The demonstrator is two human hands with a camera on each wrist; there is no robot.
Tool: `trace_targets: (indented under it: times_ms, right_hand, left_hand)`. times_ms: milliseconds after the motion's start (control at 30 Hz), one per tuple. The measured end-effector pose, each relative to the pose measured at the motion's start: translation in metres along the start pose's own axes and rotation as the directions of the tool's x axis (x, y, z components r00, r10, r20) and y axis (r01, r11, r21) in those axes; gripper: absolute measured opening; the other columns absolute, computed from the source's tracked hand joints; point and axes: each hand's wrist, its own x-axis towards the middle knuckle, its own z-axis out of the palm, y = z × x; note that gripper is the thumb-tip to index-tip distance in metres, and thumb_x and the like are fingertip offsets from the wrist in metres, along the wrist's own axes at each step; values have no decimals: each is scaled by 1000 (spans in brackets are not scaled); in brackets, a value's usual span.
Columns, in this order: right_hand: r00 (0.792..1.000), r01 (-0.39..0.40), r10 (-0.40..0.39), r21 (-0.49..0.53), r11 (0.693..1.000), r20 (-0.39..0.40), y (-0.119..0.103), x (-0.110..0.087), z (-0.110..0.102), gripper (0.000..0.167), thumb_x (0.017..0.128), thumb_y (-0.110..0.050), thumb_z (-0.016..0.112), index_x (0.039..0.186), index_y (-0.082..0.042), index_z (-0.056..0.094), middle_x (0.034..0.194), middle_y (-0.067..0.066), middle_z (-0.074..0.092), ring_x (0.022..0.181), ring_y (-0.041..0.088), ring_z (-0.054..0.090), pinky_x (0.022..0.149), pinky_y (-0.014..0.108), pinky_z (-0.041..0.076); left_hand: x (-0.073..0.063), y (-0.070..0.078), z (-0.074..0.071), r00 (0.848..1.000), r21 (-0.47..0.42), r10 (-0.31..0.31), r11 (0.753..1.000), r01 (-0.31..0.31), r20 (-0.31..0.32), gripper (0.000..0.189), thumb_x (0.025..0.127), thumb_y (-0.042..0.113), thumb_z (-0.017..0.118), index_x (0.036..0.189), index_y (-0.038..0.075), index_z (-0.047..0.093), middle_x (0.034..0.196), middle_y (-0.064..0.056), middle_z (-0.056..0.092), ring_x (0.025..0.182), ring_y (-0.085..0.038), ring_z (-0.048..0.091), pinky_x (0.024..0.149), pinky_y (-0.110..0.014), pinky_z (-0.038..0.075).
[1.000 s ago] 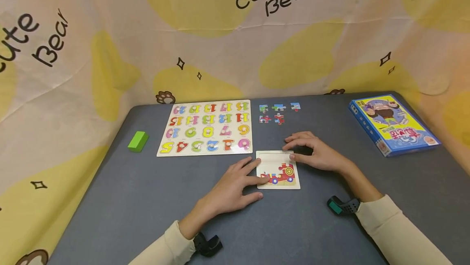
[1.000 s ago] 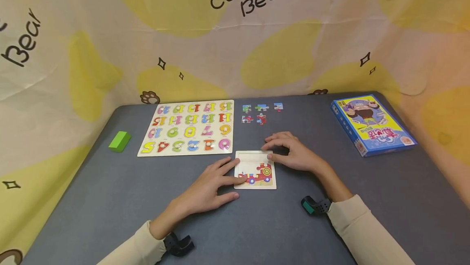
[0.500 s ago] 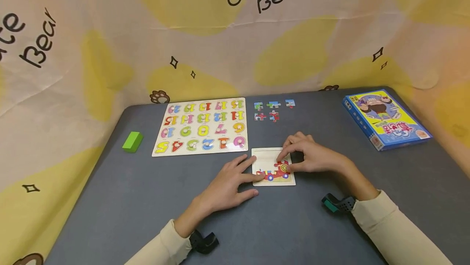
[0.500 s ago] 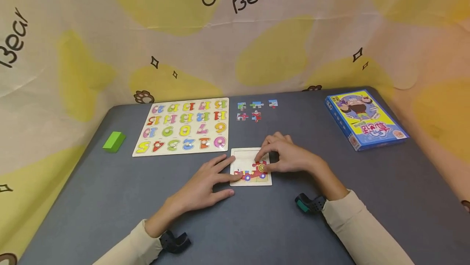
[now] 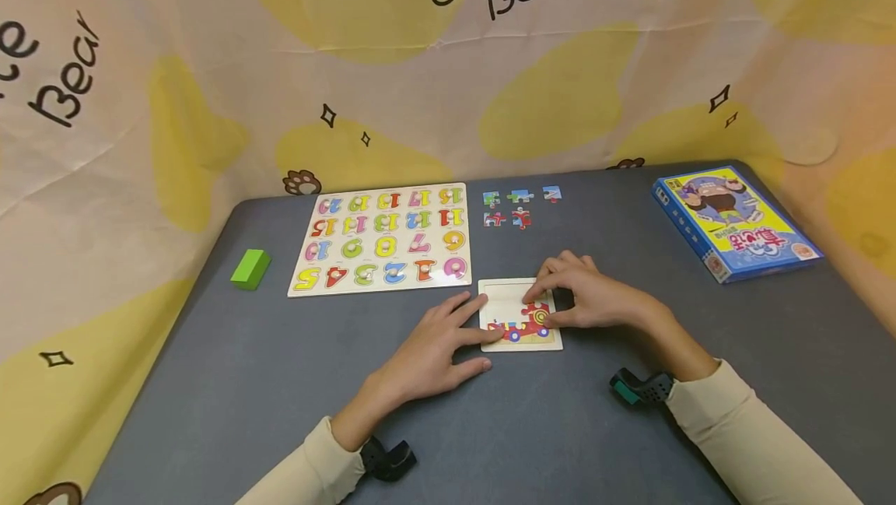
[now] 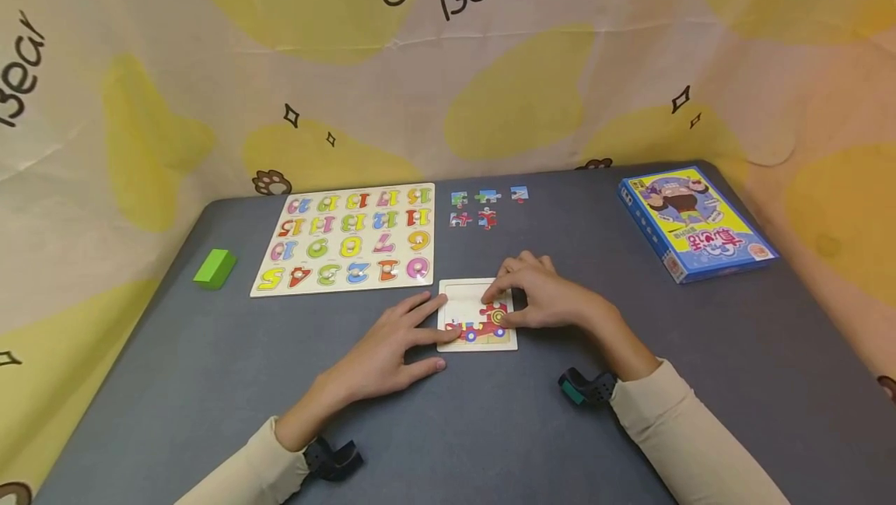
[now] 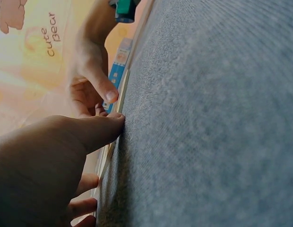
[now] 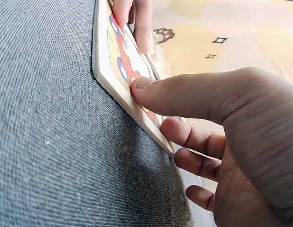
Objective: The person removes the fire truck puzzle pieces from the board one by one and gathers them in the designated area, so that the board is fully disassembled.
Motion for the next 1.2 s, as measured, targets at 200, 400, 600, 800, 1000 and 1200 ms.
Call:
trace_targets:
  times_ms: [200, 400, 600, 800, 1000, 1200]
  right_hand:
    - [1000, 3, -5, 51, 999, 24, 0, 0, -3, 36, 83, -21, 84, 118, -26, 76, 110, -5, 63, 101, 18, 42, 84, 42, 25]
    - [1000, 7, -9, 66, 998, 26, 2, -1, -3, 36, 83, -19, 84, 117, -27, 75, 111, -6, 64, 100, 19, 42, 85, 43, 24]
    - [1000, 15, -17, 67, 998, 23, 2, 0, -2, 37, 83, -18, 84, 117, -28, 74, 108, -9, 67, 99, 18, 44, 85, 42, 25]
    - [999, 1, -3, 50, 999, 34, 3, 0, -2, 37, 84, -17, 83, 118, -28, 74, 108, -8, 66, 99, 19, 44, 85, 42, 26]
    - [999, -5, 3, 50, 999, 42, 4, -1, -2, 37, 85, -17, 82, 119, -29, 74, 110, -8, 66, 101, 19, 44, 86, 44, 27]
    - [999, -4, 1, 62, 998, 38, 5, -1, -2, 37, 85, -17, 82, 118, -29, 74, 113, -10, 68, 102, 18, 45, 87, 44, 27]
  left_hand:
    - [0, 1, -1, 1000, -3, -2, 1000, 2, 2, 44, 95, 39, 71, 138, 31, 65, 164, -6, 38, 155, -33, 28, 119, -60, 30]
    - [0, 2, -2, 1000, -8, -11, 1000, 11, 5, 45, 95, 39, 71, 138, 31, 65, 164, -7, 38, 155, -33, 28, 120, -60, 29]
    - [-1, 2, -2, 1000, -19, -14, 1000, 14, 5, 44, 95, 38, 71, 138, 29, 66, 164, -7, 38, 155, -34, 28, 120, -61, 29]
    - [-1, 2, -2, 1000, -15, -5, 1000, 5, -4, 43, 95, 38, 71, 137, 29, 67, 164, -7, 38, 155, -35, 29, 119, -61, 30]
    - [-1, 2, -1, 1000, -8, -1, 1000, 1, -10, 43, 95, 38, 71, 137, 29, 67, 164, -8, 38, 154, -35, 30, 119, -61, 31]
    - [0, 3, -1, 1000, -9, -1, 1000, 1, -13, 44, 95, 37, 71, 137, 28, 66, 164, -8, 38, 154, -35, 30, 119, -61, 31]
